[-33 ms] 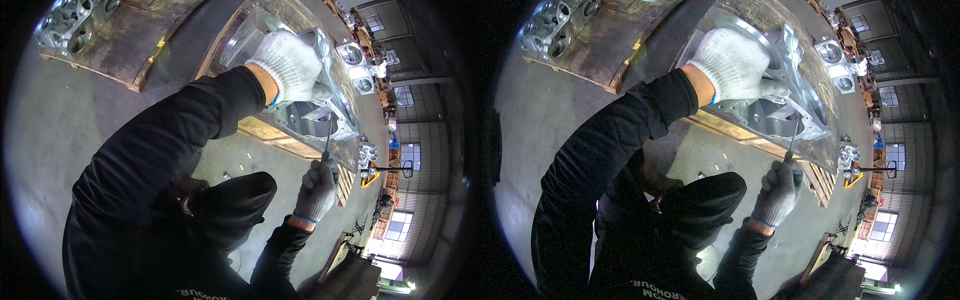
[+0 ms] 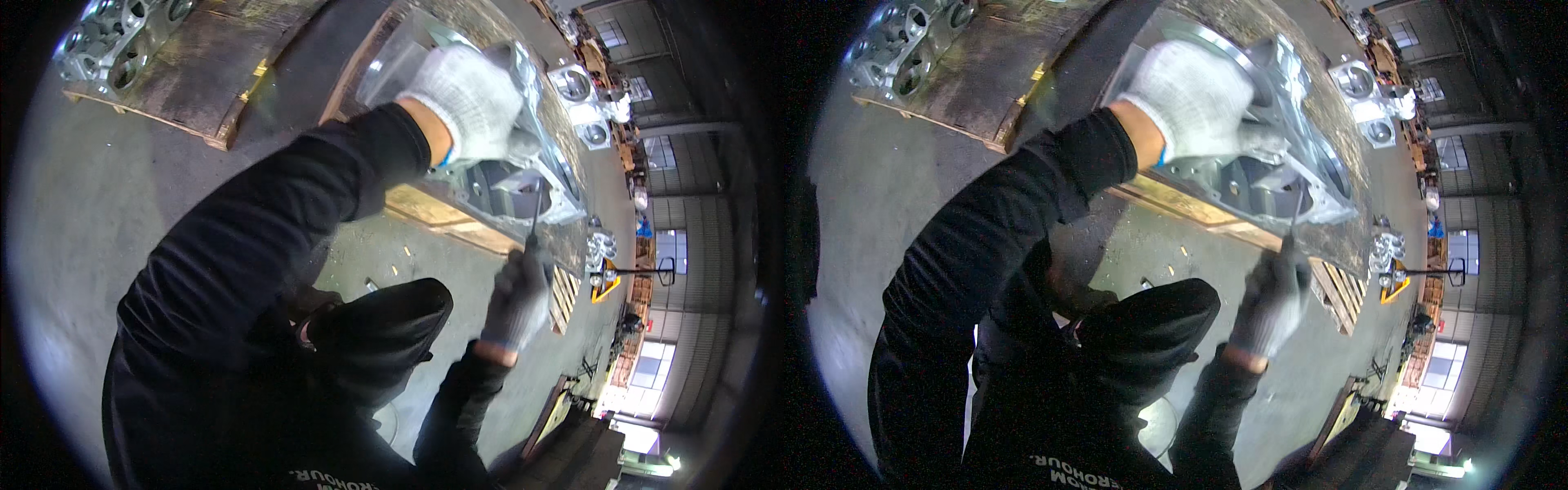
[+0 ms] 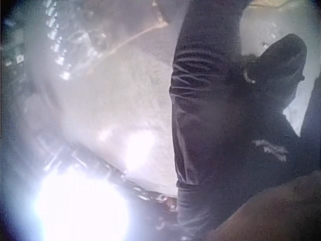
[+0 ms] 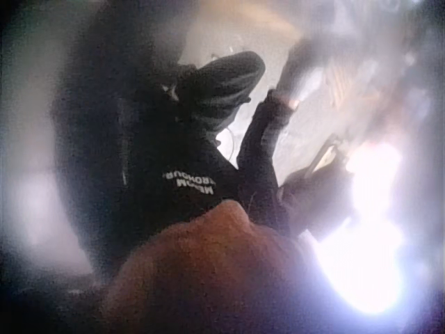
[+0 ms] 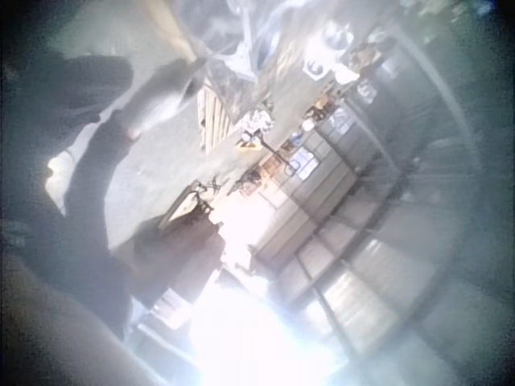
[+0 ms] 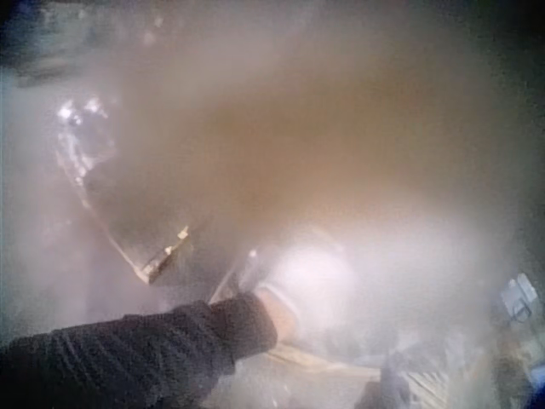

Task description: The person kneels on the floor and uses a metal file to deburr the edges and surfaces of a large aluminum casting. They rotate the part to access different areas, then use a cloth to wipe the surface and inspect the finish.

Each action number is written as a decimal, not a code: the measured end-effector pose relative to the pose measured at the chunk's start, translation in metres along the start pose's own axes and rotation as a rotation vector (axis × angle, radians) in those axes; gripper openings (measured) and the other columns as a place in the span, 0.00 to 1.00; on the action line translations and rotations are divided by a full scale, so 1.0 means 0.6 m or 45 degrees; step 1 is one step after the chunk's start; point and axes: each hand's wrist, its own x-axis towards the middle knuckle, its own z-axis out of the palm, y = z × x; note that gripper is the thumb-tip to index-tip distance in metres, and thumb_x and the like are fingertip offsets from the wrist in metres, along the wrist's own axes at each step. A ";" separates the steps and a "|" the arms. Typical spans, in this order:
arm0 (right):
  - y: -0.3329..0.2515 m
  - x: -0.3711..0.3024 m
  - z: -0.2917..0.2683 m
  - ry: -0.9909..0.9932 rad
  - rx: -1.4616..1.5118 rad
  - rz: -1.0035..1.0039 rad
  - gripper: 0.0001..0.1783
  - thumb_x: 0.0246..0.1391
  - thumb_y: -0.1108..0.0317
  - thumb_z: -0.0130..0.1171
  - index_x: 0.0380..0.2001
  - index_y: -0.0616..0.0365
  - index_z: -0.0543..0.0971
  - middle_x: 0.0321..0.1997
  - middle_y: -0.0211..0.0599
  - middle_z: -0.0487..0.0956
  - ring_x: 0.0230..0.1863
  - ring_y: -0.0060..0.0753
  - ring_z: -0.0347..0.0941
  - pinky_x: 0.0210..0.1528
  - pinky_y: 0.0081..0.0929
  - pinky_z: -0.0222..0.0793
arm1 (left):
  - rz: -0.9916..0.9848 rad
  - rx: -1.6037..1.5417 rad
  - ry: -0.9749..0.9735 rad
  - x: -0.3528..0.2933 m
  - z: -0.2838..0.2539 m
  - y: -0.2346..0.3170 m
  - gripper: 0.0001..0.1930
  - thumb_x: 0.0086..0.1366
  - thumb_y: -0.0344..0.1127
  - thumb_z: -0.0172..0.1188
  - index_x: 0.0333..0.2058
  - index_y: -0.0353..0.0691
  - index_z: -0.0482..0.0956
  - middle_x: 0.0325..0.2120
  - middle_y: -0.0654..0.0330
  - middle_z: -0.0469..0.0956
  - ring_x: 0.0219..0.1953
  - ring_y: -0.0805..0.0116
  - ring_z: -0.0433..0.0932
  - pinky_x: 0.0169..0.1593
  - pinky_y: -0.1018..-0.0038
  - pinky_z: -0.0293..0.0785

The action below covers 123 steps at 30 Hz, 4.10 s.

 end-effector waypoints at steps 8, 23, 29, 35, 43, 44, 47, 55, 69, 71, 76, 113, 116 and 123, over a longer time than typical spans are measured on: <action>0.018 -0.010 0.010 0.039 -0.155 -0.096 0.04 0.66 0.71 0.59 0.34 0.54 0.77 0.25 0.25 0.72 0.20 0.14 0.60 0.22 0.15 0.54 | -0.055 -0.009 -0.111 0.004 -0.014 -0.001 0.35 0.66 0.75 0.52 0.33 0.48 0.91 0.28 0.55 0.86 0.31 0.59 0.87 0.35 0.59 0.82; 0.015 0.014 0.015 -0.139 -0.122 -0.305 0.06 0.66 0.74 0.58 0.33 0.52 0.77 0.28 0.22 0.70 0.27 0.15 0.61 0.27 0.15 0.55 | -0.023 0.079 -0.201 0.007 -0.010 0.004 0.35 0.67 0.76 0.51 0.35 0.50 0.91 0.26 0.57 0.86 0.30 0.59 0.87 0.34 0.60 0.82; 0.032 0.002 -0.009 -0.019 -0.051 -0.256 0.03 0.66 0.75 0.56 0.37 0.54 0.78 0.33 0.26 0.75 0.30 0.19 0.67 0.31 0.19 0.64 | -0.044 0.153 -0.152 0.007 -0.014 0.010 0.37 0.66 0.77 0.49 0.35 0.49 0.91 0.25 0.56 0.86 0.29 0.58 0.87 0.33 0.60 0.81; 0.038 0.040 -0.016 0.079 -1.510 -1.183 0.04 0.67 0.73 0.57 0.42 0.53 0.81 0.36 0.29 0.78 0.35 0.21 0.71 0.36 0.23 0.70 | -0.038 0.154 -0.347 0.017 -0.017 0.002 0.44 0.65 0.82 0.46 0.36 0.42 0.90 0.18 0.54 0.82 0.20 0.60 0.83 0.26 0.63 0.79; 0.043 0.018 0.009 -0.070 0.274 -0.247 0.03 0.65 0.71 0.62 0.40 0.54 0.78 0.30 0.26 0.74 0.29 0.18 0.68 0.32 0.21 0.66 | -0.056 0.183 -0.313 0.017 -0.006 0.008 0.43 0.65 0.82 0.46 0.31 0.46 0.91 0.23 0.52 0.85 0.25 0.58 0.86 0.28 0.61 0.80; 0.037 0.012 0.010 -0.007 0.299 -0.177 0.03 0.64 0.72 0.61 0.40 0.54 0.78 0.30 0.27 0.74 0.28 0.18 0.68 0.31 0.21 0.66 | 0.005 0.177 -0.179 0.014 -0.005 0.008 0.42 0.65 0.81 0.47 0.33 0.43 0.91 0.22 0.51 0.85 0.23 0.57 0.85 0.27 0.61 0.79; 0.023 -0.014 0.012 0.151 0.185 -0.010 0.03 0.65 0.71 0.61 0.39 0.53 0.77 0.30 0.28 0.75 0.25 0.17 0.67 0.24 0.22 0.65 | 0.064 0.165 -0.050 0.005 -0.001 0.011 0.41 0.66 0.78 0.50 0.36 0.41 0.91 0.23 0.50 0.85 0.21 0.55 0.84 0.26 0.61 0.79; 0.025 0.015 -0.002 -0.040 0.208 -0.117 0.04 0.66 0.73 0.59 0.42 0.55 0.81 0.33 0.27 0.76 0.28 0.14 0.65 0.26 0.13 0.59 | 0.080 0.104 0.030 0.005 0.000 0.004 0.41 0.65 0.82 0.46 0.41 0.50 0.90 0.23 0.55 0.85 0.24 0.59 0.85 0.26 0.61 0.78; 0.029 0.008 0.011 0.106 0.403 0.059 0.02 0.65 0.73 0.58 0.37 0.53 0.76 0.32 0.30 0.75 0.29 0.18 0.67 0.27 0.17 0.63 | 0.054 0.176 -0.078 0.009 0.000 0.002 0.46 0.66 0.81 0.44 0.28 0.39 0.88 0.16 0.51 0.82 0.18 0.56 0.83 0.23 0.61 0.77; 0.026 0.018 0.009 -0.056 0.563 0.009 0.04 0.71 0.74 0.52 0.44 0.57 0.75 0.34 0.26 0.72 0.29 0.14 0.63 0.29 0.13 0.62 | 0.062 0.181 -0.043 0.009 0.000 0.002 0.42 0.66 0.78 0.49 0.21 0.41 0.84 0.13 0.53 0.78 0.15 0.56 0.79 0.22 0.63 0.76; 0.023 0.004 -0.036 -0.075 1.246 0.409 0.11 0.75 0.71 0.48 0.53 0.62 0.74 0.35 0.30 0.69 0.26 0.13 0.62 0.20 0.09 0.62 | 0.091 0.209 0.019 0.010 -0.002 0.003 0.40 0.66 0.76 0.53 0.17 0.41 0.82 0.12 0.53 0.77 0.13 0.55 0.78 0.22 0.63 0.75; 0.020 0.003 -0.049 -0.285 0.090 0.355 0.30 0.75 0.60 0.48 0.77 0.34 0.60 0.20 0.19 0.61 0.15 0.14 0.57 0.14 0.15 0.49 | 0.129 0.151 -0.101 0.016 -0.004 -0.001 0.39 0.67 0.75 0.51 0.20 0.42 0.84 0.15 0.51 0.80 0.17 0.53 0.81 0.23 0.59 0.75; 0.006 -0.023 -0.041 -0.150 0.196 0.640 0.28 0.76 0.60 0.48 0.75 0.33 0.63 0.19 0.19 0.59 0.13 0.15 0.53 0.13 0.15 0.47 | 0.175 0.192 -0.002 0.016 0.000 -0.006 0.39 0.66 0.75 0.52 0.18 0.42 0.84 0.13 0.52 0.78 0.16 0.53 0.79 0.21 0.61 0.73; 0.001 -0.006 -0.030 -0.313 0.276 0.269 0.30 0.75 0.57 0.49 0.77 0.34 0.61 0.20 0.19 0.63 0.15 0.14 0.57 0.14 0.16 0.50 | 0.244 0.133 0.039 0.029 0.000 -0.028 0.34 0.66 0.72 0.56 0.27 0.43 0.86 0.18 0.52 0.81 0.20 0.52 0.80 0.25 0.61 0.75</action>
